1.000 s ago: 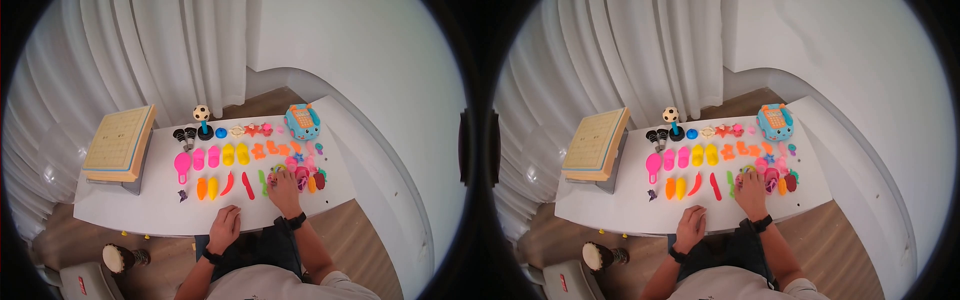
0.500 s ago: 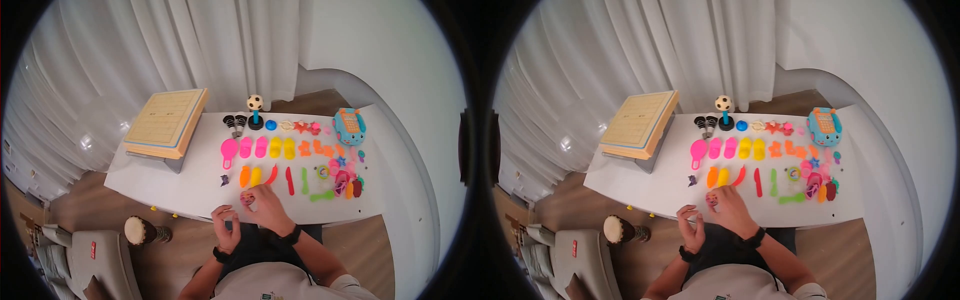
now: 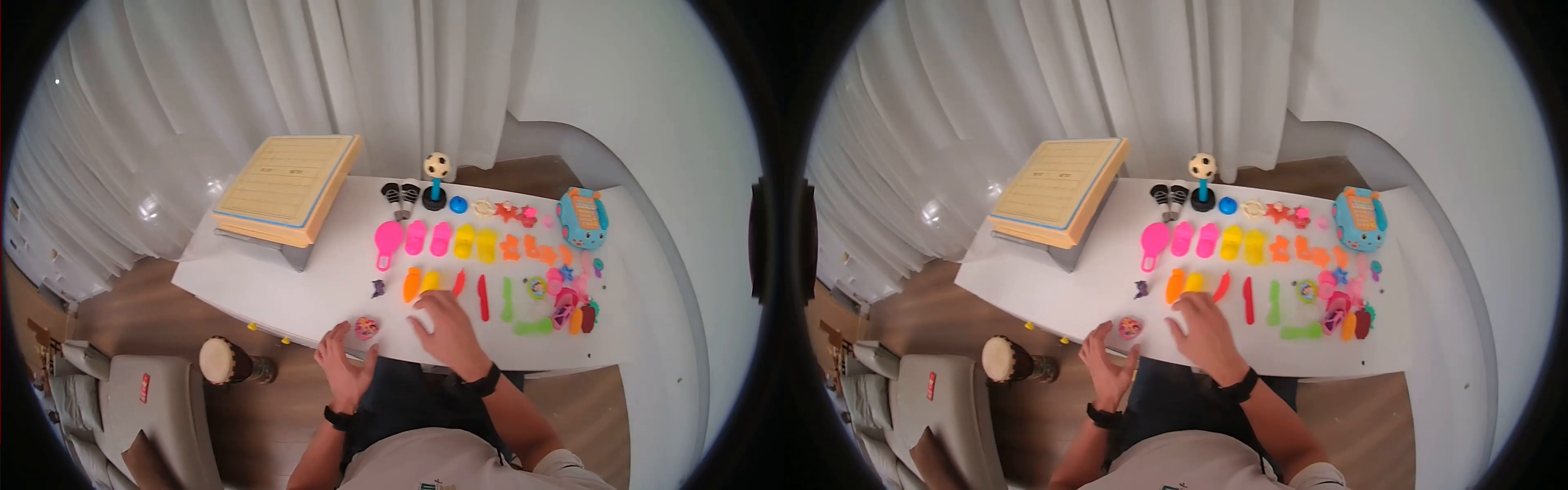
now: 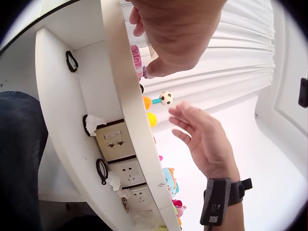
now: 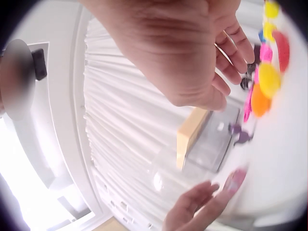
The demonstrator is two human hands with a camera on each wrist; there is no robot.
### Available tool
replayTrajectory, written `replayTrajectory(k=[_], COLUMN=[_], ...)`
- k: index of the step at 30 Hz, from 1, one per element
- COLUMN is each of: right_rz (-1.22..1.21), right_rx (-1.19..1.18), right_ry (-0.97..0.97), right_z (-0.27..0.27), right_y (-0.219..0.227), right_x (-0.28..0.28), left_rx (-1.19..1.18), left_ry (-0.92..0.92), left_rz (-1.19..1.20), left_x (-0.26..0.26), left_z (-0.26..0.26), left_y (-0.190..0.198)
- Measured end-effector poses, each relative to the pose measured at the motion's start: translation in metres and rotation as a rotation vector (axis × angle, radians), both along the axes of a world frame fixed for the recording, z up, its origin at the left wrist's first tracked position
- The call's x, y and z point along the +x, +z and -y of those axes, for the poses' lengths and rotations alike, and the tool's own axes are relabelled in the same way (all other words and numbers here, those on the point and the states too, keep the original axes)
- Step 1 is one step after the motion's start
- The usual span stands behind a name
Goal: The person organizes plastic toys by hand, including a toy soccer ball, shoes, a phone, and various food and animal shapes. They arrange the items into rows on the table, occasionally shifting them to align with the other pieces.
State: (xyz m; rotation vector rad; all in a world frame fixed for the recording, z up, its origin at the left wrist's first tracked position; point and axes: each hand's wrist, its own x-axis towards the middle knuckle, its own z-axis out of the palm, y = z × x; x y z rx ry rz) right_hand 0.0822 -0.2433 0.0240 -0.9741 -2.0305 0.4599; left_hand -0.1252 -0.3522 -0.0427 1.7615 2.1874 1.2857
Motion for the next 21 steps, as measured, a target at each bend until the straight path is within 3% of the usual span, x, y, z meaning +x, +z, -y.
replayTrajectory(k=[4,8,10,13,21], right_rz=[0.13,0.349,0.49,0.517,0.446], right_rx=[0.0,-0.1,-0.126,-0.215,-0.207], right_ry=[-0.332,-0.458,-0.516,-0.536,-0.513], right_z=[-0.024,-0.038,-0.042,-0.046,-0.065], right_y=[0.009,0.007,0.004,-0.003,-0.038], right_x=[0.102,0.176,0.188,0.189,0.207], left_rx=[0.005,-0.066,-0.053,-0.059,-0.053], left_ry=[0.024,0.02,0.052,0.062,0.033], left_rz=[-0.083,-0.028,0.017,0.055,0.063], left_x=[0.004,0.007,0.009,0.011,0.011], left_z=[-0.016,-0.025,-0.028,-0.032,-0.034], left_y=[0.002,-0.003,-0.005,-0.003,-0.001])
